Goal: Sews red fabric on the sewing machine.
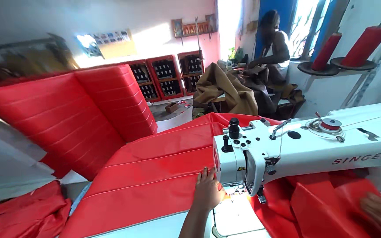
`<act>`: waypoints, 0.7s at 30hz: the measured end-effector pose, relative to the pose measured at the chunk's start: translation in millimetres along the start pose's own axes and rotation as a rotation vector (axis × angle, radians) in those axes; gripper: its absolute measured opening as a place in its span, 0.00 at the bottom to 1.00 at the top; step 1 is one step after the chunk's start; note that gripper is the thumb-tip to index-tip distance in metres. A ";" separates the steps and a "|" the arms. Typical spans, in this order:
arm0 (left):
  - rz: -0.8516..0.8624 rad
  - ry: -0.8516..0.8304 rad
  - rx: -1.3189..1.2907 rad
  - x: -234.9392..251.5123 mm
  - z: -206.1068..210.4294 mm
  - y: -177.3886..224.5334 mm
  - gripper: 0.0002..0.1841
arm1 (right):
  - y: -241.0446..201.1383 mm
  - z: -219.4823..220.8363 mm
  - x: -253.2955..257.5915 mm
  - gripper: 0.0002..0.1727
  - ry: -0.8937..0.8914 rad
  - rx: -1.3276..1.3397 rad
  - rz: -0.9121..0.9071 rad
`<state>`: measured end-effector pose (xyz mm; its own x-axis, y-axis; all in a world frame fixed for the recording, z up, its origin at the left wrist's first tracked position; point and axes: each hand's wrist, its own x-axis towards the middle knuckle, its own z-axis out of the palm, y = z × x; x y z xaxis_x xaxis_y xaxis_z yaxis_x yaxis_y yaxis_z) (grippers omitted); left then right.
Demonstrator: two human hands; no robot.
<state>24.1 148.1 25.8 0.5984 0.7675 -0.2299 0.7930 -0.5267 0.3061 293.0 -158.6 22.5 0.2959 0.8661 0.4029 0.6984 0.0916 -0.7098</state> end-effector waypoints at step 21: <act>-0.023 0.185 0.052 20.2 -5.7 -22.6 0.27 | 30.6 24.0 60.4 0.28 -0.371 -0.087 0.221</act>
<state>17.6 177.7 19.5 0.5529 0.8310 -0.0615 0.8139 -0.5228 0.2536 316.6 -91.6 11.3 0.2012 0.9795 0.0011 0.7019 -0.1434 -0.6977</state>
